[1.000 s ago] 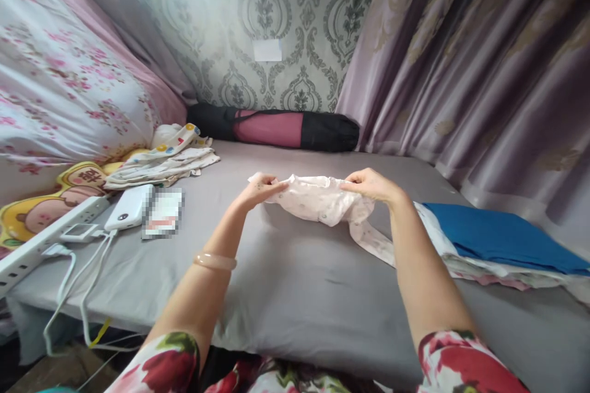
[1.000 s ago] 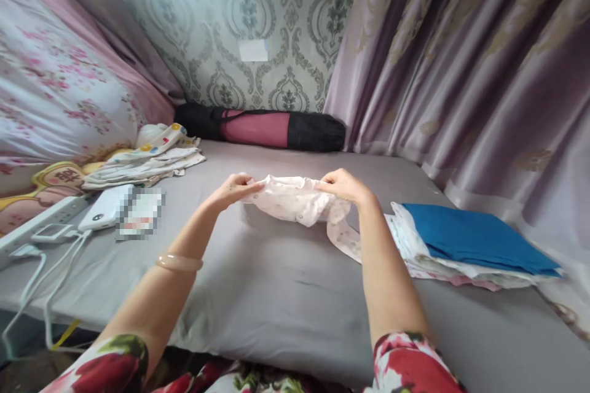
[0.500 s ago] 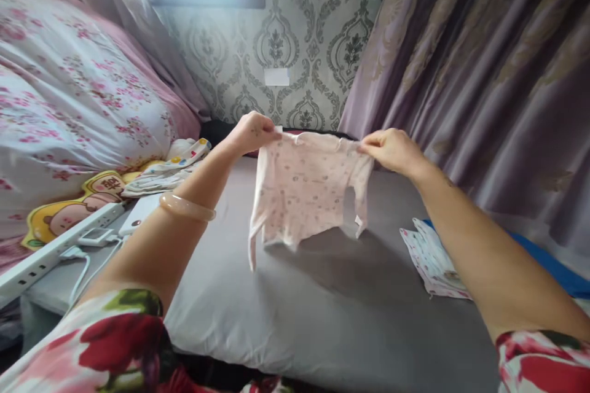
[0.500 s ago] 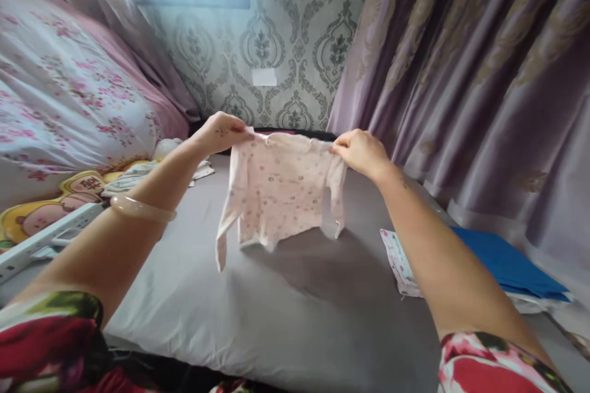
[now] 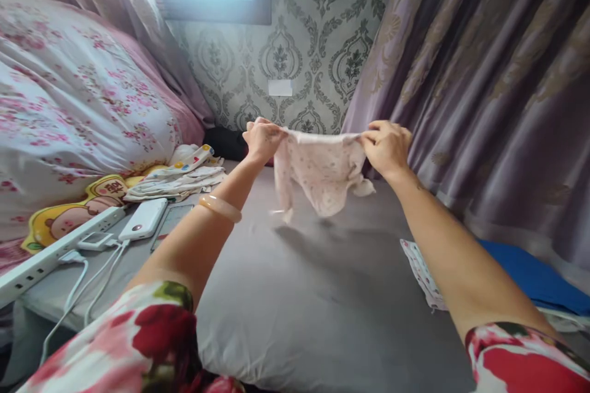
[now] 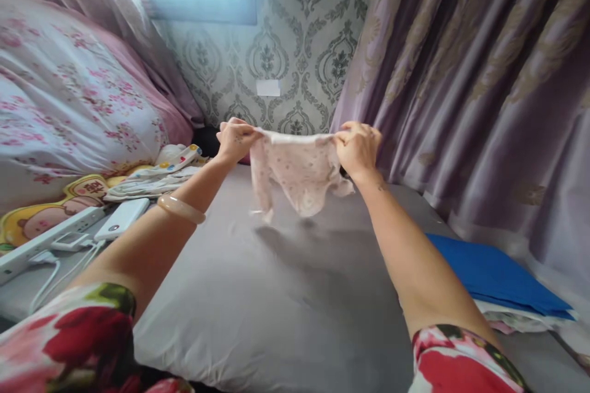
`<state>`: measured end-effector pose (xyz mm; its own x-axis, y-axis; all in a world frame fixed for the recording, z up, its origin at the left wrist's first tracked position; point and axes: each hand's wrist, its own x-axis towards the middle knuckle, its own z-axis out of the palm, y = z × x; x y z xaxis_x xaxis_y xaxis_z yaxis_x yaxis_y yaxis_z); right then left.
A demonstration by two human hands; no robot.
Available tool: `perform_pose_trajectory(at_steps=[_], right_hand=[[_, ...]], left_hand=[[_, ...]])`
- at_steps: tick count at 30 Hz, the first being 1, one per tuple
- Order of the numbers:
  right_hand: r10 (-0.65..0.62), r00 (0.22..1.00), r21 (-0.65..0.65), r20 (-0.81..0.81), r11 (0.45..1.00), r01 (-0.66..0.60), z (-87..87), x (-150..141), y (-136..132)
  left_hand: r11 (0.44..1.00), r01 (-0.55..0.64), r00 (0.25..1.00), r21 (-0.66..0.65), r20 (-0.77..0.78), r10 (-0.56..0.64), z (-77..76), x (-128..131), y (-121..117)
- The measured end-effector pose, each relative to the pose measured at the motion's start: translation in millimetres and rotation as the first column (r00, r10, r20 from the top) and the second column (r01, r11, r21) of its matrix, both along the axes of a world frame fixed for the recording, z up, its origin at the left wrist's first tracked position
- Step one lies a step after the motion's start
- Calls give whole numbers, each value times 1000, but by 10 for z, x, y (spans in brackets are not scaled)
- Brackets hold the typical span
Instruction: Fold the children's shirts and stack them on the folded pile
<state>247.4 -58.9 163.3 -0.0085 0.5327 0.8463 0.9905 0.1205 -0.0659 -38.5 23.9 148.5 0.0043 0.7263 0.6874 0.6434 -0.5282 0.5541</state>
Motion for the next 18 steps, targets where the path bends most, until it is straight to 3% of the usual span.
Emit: perform_pose_trajectory(at_steps=[2,4,7,12,14,16,18], right_hand=[[-28,999,32,-30,999,29,-20,17,0],[-11,1000,-18,-22,1000,11,-48,19,1],[-20,999,7,-31,1000,20,-93,-5,4],[10,1000,-55,-25,998,-11,-96,-33,29],[-2,998,17,-65,1000,3,-77,-27,50],[8,994,40,-111,999,-4,-62,-22,66],[40,987,-28,-158,999,-45,-58,-29,60]], left_hand=[[1000,4,1000,-24,-7,-4,2,30,-19],[997,43,998,-59,-37,-45,10,69,-40],[998,-66,996,2,63,66,15,134,-67],[999,-42,996,-1,81,42,-4,215,-86],[997,-75,989,-12,125,76,-4,217,-85],[998,-37,993,-45,110,42,1,208,-85],[997,14,995,-80,96,-6,1,201,-92]])
